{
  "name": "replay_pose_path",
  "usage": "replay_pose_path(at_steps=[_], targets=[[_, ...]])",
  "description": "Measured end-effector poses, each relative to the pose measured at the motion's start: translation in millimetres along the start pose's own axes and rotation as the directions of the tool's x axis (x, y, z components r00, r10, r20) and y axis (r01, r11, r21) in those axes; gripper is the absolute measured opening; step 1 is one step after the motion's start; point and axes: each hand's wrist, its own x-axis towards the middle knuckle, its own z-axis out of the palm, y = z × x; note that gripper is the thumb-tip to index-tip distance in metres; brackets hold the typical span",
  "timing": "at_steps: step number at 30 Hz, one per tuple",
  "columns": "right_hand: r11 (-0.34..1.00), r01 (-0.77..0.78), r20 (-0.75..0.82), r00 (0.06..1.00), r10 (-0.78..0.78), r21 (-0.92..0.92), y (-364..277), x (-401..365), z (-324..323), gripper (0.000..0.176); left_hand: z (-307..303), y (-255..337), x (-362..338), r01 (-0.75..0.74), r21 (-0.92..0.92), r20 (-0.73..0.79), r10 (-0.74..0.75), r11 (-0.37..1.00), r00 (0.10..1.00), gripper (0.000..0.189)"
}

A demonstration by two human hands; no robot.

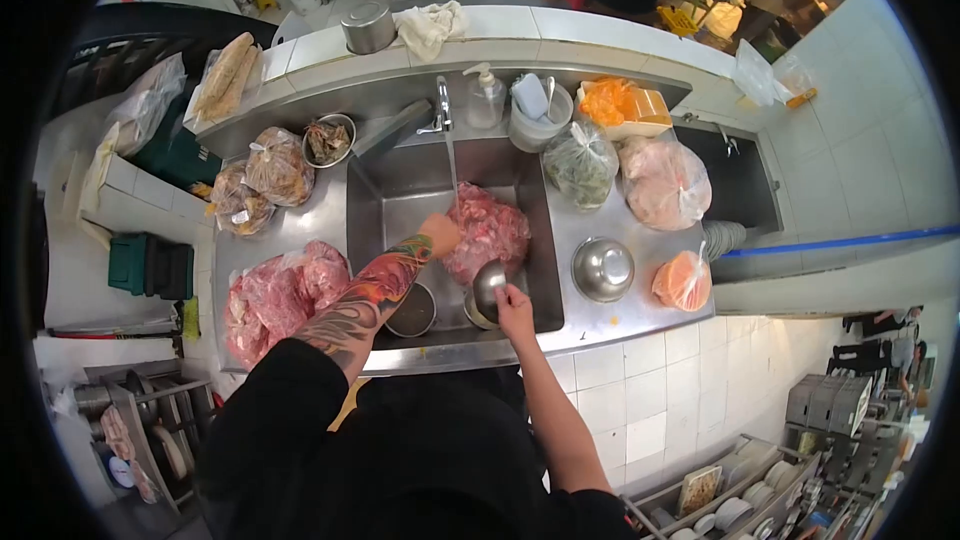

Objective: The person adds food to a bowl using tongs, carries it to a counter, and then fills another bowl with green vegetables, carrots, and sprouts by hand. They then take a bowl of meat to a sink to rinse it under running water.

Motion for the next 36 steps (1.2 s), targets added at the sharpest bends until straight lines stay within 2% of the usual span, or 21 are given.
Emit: replay_pose_path(at_steps=[2, 3, 5, 6, 8, 12, 14, 15, 16, 17, 18, 20, 21, 23, 24, 26, 28, 30, 32, 34, 36], targets=[[0.998, -0.056, -0.091, 0.994, 0.057, 0.013, -16.4, -28.5, -3.3, 0.026, 45.1, 10.2, -4.1, -0.133, 0.293, 0.019, 0.134, 0.947, 0.991, 0.027], [0.995, -0.038, -0.109, 0.993, 0.049, 0.095, -16.9, -40.4, -1.4, 0.022, 52.5, 13.1, -14.3, -0.15, 0.292, 0.025, 0.149, 0.944, 0.988, 0.027], [0.984, -0.029, -0.118, 0.992, 0.05, 0.176, -14.0, -61.3, -0.9, 0.012, 64.5, 18.3, -32.6, -0.335, 0.497, 0.185, 0.279, 0.801, 0.942, 0.028], [0.98, 0.023, -0.132, 0.991, 0.003, 0.199, -15.2, -70.2, 0.9, 0.014, 65.6, 22.4, -40.7, -0.351, 0.499, 0.196, 0.292, 0.792, 0.936, 0.028], [0.968, 0.024, -0.133, 0.991, 0.01, 0.248, -19.6, -88.5, 2.7, 0.014, 58.5, 28.1, -49.2, -0.463, 0.581, 0.419, 0.242, 0.67, 0.875, 0.03], [0.988, 0.041, -0.219, 0.976, -0.007, 0.151, -14.6, -110.1, 6.7, 0.011, 72.9, 33.0, -51.9, -0.322, 0.702, 0.259, 0.193, 0.635, 0.946, 0.031], [0.99, 0.053, -0.234, 0.972, -0.022, 0.129, -6.1, -116.9, 8.1, 0.01, 81.3, 37.1, -51.0, -0.319, 0.826, 0.264, 0.181, 0.466, 0.947, 0.034], [0.988, 0.039, -0.255, 0.967, -0.001, 0.146, 4.4, -116.2, 9.5, 0.013, 101.4, 31.9, -35.2, -0.321, 0.827, 0.263, 0.186, 0.462, 0.947, 0.034], [0.986, 0.025, -0.272, 0.962, 0.021, 0.164, 9.6, -115.9, 10.4, 0.017, 129.6, 21.4, -6.8, -0.295, 0.906, 0.249, 0.182, 0.302, 0.951, 0.037], [0.964, 0.042, -0.258, 0.966, 0.029, 0.264, -12.4, -120.5, 10.5, 0.017, 145.9, 17.1, 7.8, -0.259, 0.957, 0.234, 0.179, 0.132, 0.956, 0.04], [0.963, 0.043, -0.259, 0.965, 0.028, 0.264, -20.8, -119.6, 15.2, 0.017, 125.7, 22.2, -6.7, -0.259, 0.957, 0.234, 0.179, 0.131, 0.956, 0.04], [0.747, 0.126, -0.273, 0.959, 0.076, 0.652, -29.4, -118.1, 20.0, 0.018, 56.1, 36.4, -51.6, -0.289, 0.957, 0.282, 0.135, 0.033, 0.95, 0.044], [0.679, 0.064, -0.174, 0.98, 0.094, 0.732, -19.0, -117.1, 17.3, 0.025, 54.9, 37.9, -50.0, -0.282, 0.959, 0.276, 0.132, 0.025, 0.952, 0.044], [0.662, 0.002, -0.146, 0.976, 0.163, 0.749, -25.2, -123.9, 13.8, 0.025, 52.0, 36.3, -40.7, -0.151, 0.959, 0.111, 0.175, 0.24, 0.978, 0.042], [0.641, -0.07, -0.112, 0.965, 0.239, 0.765, -29.9, -126.0, 12.6, 0.025, 22.8, 44.1, -58.6, -0.14, 0.967, 0.104, 0.173, 0.214, 0.98, 0.042], [0.587, -0.027, -0.122, 0.97, 0.212, 0.809, -32.7, -131.2, 10.9, 0.028, -52.1, 68.5, -114.6, -0.216, 0.739, 0.05, 0.269, 0.638, 0.962, 0.031], [0.478, -0.071, -0.091, 0.947, 0.307, 0.876, -23.9, -133.5, 5.8, 0.033, -66.1, 69.6, -110.7, -0.215, 0.742, 0.046, 0.271, 0.635, 0.961, 0.027], [0.46, -0.058, -0.088, 0.953, 0.289, 0.886, -24.3, -141.0, 1.6, 0.036, -88.1, 74.2, -112.0, -0.297, 0.604, -0.109, 0.446, 0.739, 0.889, 0.025], [0.43, -0.058, -0.069, 0.959, 0.274, 0.901, -22.3, -144.4, -2.8, 0.036, -156.8, 97.3, -154.8, -0.288, 0.499, -0.093, 0.381, 0.817, 0.92, 0.024], [0.437, -0.036, -0.085, 0.964, 0.254, 0.898, -22.6, -147.7, -6.0, 0.033, -208.3, 111.8, -180.4, -0.472, 0.021, -0.343, 0.449, 0.882, 0.825, 0.024], [0.518, -0.061, -0.064, 0.973, 0.221, 0.853, -25.8, -154.0, -12.2, 0.028, -259.9, 120.6, -197.2, -0.684, -0.286, -0.517, 0.493, 0.67, 0.7, 0.024]])
